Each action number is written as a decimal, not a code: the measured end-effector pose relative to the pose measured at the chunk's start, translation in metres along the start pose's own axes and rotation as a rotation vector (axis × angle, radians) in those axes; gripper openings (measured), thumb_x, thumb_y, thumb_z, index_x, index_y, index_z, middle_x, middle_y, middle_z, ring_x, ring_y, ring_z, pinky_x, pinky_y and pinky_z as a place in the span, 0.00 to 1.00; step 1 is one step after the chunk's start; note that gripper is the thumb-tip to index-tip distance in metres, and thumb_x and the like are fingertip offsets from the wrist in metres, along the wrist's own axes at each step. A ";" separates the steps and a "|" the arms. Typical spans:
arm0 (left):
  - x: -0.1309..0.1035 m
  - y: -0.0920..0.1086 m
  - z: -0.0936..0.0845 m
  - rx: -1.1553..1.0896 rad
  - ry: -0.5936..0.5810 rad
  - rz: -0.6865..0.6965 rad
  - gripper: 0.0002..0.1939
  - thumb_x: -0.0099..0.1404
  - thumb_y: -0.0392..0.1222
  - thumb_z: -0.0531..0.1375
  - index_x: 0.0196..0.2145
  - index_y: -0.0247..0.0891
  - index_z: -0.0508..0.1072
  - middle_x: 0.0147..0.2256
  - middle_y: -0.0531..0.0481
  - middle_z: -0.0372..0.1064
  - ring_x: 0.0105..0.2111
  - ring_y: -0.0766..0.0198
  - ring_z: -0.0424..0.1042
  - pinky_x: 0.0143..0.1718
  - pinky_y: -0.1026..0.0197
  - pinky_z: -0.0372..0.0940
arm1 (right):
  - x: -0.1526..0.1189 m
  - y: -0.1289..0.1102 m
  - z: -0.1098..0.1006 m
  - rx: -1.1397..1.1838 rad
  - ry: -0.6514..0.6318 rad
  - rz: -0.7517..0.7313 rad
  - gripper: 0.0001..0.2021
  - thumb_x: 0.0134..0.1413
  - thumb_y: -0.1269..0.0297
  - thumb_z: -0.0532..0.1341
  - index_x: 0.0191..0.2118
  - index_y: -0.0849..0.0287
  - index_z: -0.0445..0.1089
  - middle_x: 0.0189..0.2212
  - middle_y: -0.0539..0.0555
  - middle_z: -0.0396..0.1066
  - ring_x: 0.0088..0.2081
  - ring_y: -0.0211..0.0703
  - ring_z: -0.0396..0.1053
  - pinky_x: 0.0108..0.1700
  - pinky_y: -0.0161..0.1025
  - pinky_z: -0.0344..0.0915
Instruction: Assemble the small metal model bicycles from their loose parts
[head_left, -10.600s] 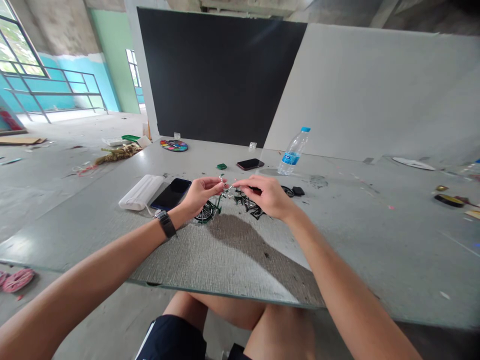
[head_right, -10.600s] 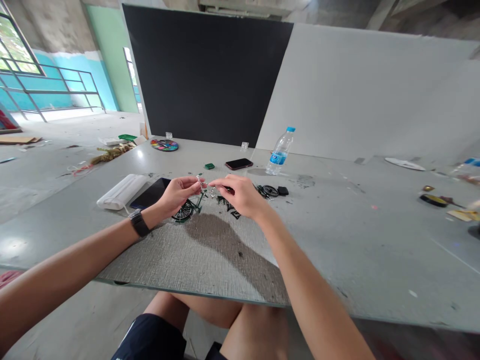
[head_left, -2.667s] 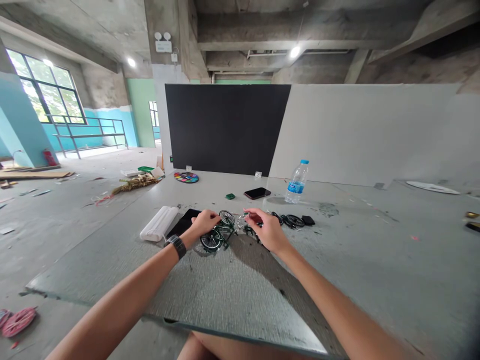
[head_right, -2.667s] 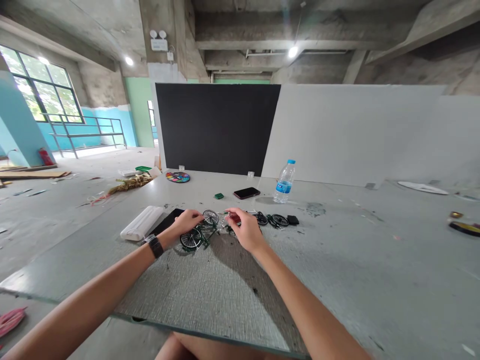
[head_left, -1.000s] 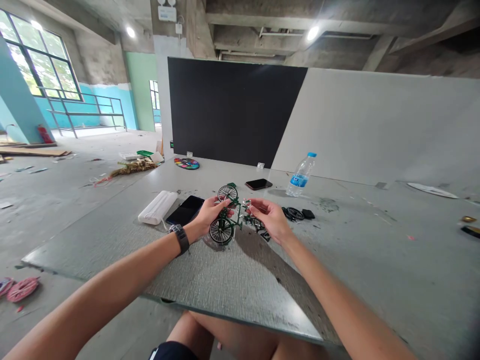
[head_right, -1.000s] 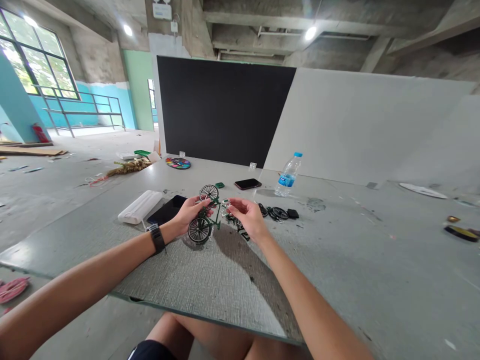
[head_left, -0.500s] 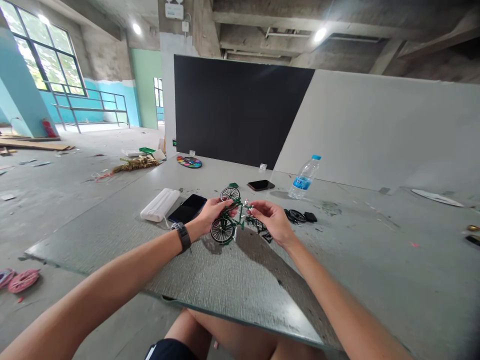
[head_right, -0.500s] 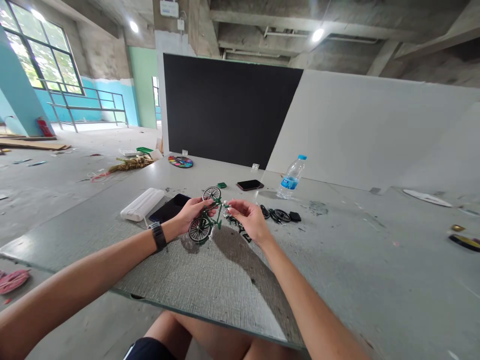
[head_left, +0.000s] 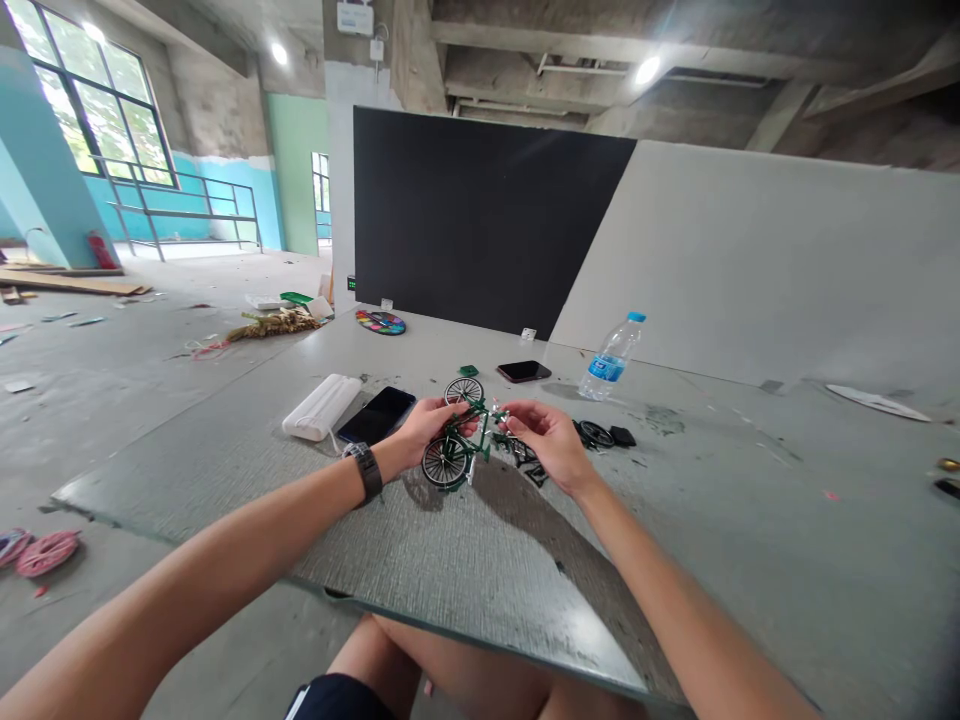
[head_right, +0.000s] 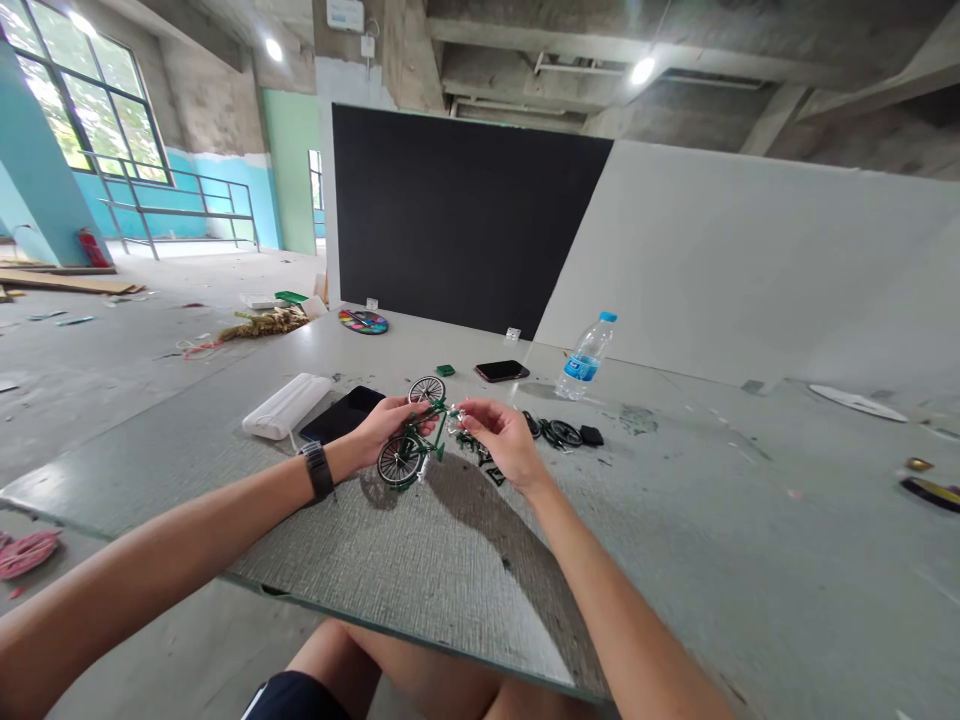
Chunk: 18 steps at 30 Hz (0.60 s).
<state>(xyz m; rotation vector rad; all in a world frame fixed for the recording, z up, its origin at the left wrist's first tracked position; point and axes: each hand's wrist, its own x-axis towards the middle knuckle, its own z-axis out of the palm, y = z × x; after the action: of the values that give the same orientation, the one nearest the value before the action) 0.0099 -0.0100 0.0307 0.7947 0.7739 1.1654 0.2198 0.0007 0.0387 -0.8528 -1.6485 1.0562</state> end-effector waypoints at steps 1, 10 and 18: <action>0.000 0.000 0.000 -0.004 -0.012 -0.002 0.05 0.64 0.35 0.65 0.33 0.30 0.74 0.25 0.47 0.74 0.24 0.67 0.73 0.28 0.66 0.68 | 0.000 0.000 0.000 -0.001 -0.006 0.002 0.17 0.46 0.52 0.73 0.41 0.55 0.78 0.35 0.54 0.80 0.36 0.43 0.77 0.44 0.43 0.74; 0.000 -0.001 -0.002 0.029 -0.014 -0.008 0.06 0.64 0.37 0.65 0.33 0.31 0.75 0.25 0.46 0.74 0.24 0.67 0.73 0.27 0.67 0.68 | -0.001 -0.001 0.000 -0.048 -0.027 0.003 0.17 0.48 0.52 0.72 0.41 0.55 0.79 0.36 0.54 0.80 0.36 0.44 0.76 0.45 0.44 0.74; -0.001 -0.002 -0.003 0.064 -0.016 -0.080 0.07 0.66 0.38 0.62 0.33 0.31 0.73 0.26 0.44 0.74 0.22 0.65 0.73 0.23 0.65 0.68 | -0.002 -0.003 0.001 -0.161 -0.042 -0.043 0.18 0.51 0.51 0.70 0.44 0.57 0.78 0.38 0.56 0.79 0.37 0.44 0.75 0.45 0.45 0.73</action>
<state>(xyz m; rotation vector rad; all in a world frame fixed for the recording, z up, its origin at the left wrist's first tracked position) 0.0082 -0.0107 0.0271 0.8178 0.8257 1.0659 0.2194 -0.0024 0.0407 -0.9008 -1.7981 0.9264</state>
